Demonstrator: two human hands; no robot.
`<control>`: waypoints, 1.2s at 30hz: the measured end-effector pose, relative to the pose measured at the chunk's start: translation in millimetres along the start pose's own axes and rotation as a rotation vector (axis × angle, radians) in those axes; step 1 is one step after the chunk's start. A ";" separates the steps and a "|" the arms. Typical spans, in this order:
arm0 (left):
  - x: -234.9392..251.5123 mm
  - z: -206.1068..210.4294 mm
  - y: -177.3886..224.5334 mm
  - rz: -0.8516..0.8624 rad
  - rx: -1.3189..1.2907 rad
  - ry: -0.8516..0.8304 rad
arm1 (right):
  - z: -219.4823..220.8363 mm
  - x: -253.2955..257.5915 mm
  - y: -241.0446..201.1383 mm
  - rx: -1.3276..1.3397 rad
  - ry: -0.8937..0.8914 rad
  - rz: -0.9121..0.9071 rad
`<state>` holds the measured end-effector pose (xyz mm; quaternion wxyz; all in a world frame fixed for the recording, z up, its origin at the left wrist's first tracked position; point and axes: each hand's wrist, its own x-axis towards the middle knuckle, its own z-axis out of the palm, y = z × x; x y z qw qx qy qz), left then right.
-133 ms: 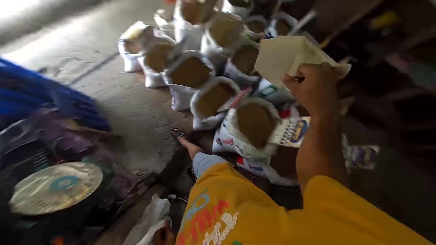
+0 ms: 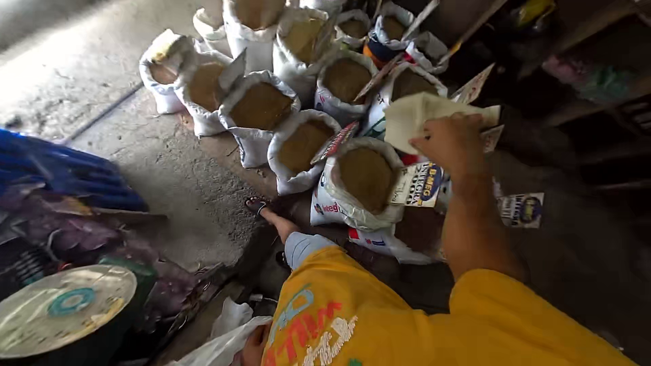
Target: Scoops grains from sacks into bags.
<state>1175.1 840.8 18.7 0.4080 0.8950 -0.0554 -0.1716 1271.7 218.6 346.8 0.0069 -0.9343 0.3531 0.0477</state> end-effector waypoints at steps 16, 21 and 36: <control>233.8 -94.7 175.7 0.467 -0.289 -0.112 | 98.6 3.4 -27.6 0.661 -0.021 0.382; 306.2 -96.7 250.7 0.473 -0.239 -0.288 | 138.8 -2.2 -231.6 1.571 -0.448 -0.239; 614.3 -248.8 212.6 -0.066 -1.598 0.002 | 109.5 290.8 -593.8 1.585 -0.228 -0.159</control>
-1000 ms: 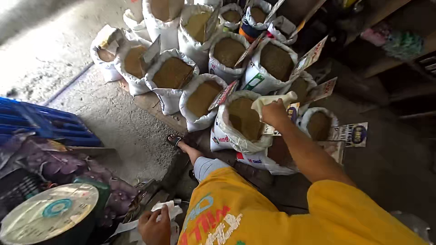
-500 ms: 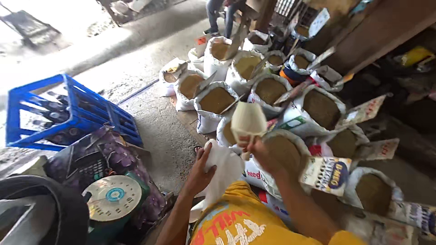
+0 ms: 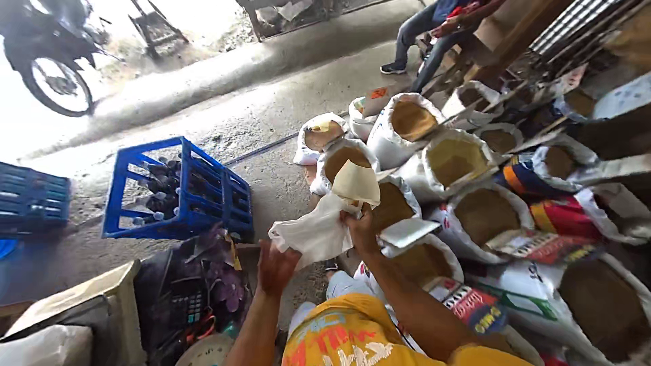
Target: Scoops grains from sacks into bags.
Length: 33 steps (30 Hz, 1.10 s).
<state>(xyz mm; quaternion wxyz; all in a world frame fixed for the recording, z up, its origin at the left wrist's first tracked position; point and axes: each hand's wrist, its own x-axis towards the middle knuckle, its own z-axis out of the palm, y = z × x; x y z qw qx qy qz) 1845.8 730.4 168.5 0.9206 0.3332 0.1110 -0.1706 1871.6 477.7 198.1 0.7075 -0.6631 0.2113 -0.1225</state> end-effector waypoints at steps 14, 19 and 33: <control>337.9 81.6 203.2 0.159 0.359 0.569 | 239.3 281.1 -68.2 -0.172 -0.333 0.027; 484.4 130.6 287.0 -0.014 0.466 0.021 | 355.8 396.4 -92.9 0.027 -0.205 -0.043; 898.4 183.8 415.5 0.537 2.001 -0.402 | 430.3 793.1 -129.8 0.055 0.128 -0.038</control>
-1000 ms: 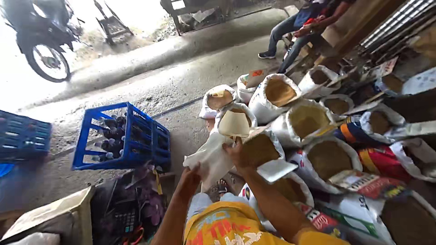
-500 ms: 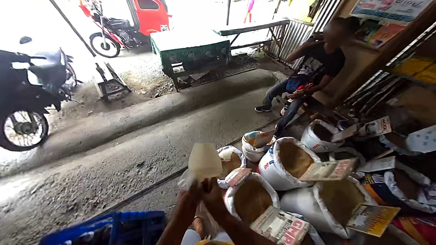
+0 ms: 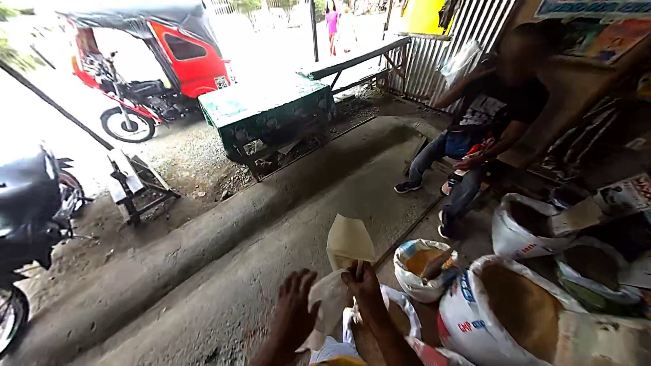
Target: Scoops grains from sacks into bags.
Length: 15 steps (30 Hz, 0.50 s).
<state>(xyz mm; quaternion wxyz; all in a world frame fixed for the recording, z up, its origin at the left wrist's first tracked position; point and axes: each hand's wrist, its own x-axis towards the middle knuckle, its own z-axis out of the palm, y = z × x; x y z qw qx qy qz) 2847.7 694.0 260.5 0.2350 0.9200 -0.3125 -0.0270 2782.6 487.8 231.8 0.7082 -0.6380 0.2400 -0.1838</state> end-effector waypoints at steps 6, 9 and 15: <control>224.5 -4.2 -39.6 -0.065 -0.593 -0.725 | -7.5 155.8 35.0 -0.019 0.100 0.243; 311.2 -17.2 -27.7 -0.119 -0.735 -0.983 | -47.9 179.0 55.3 -0.201 0.098 0.429; 480.4 115.5 -25.9 0.197 0.296 -1.167 | -115.4 124.7 112.2 -0.527 0.508 0.923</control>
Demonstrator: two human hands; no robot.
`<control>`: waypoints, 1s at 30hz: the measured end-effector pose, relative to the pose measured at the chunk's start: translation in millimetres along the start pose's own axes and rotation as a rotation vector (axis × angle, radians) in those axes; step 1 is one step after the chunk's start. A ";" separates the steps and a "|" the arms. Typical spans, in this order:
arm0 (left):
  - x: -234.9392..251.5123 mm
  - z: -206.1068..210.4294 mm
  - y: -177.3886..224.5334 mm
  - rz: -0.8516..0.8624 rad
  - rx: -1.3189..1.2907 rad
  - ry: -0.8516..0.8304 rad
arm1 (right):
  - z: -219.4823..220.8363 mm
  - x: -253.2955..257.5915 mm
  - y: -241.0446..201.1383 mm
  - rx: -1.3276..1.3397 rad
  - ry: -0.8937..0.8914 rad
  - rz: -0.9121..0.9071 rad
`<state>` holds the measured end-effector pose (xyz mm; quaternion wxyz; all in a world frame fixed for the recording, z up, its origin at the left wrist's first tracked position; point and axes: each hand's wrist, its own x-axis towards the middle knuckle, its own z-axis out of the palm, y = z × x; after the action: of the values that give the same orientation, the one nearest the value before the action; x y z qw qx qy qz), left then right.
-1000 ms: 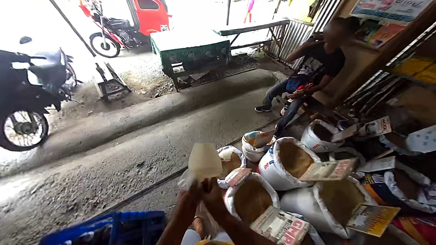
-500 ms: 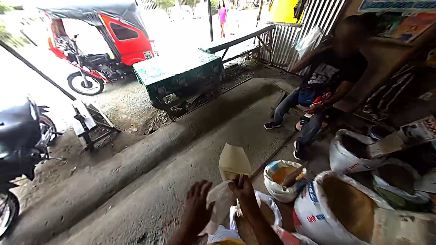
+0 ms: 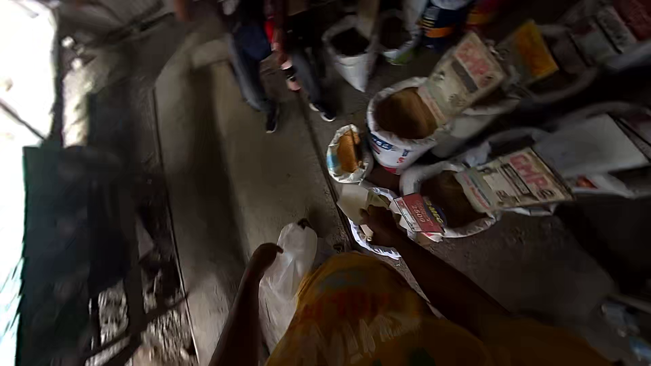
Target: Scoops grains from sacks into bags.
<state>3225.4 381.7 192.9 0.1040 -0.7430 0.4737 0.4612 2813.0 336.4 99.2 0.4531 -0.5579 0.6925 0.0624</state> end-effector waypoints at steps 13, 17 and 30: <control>565.2 -40.3 253.7 0.328 0.667 -0.235 | 39.1 361.8 -103.8 0.370 0.277 0.471; 683.5 44.2 299.4 0.269 0.562 -0.177 | 37.0 448.1 -87.6 0.277 0.142 0.647; 704.1 29.1 298.2 0.377 0.484 -0.042 | 104.4 556.9 -32.6 0.761 0.352 0.661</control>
<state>3058.4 -187.2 -291.0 0.2003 -0.5862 0.6970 0.3613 2916.8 -12.7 -336.1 0.4566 -0.1082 0.8705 -0.1485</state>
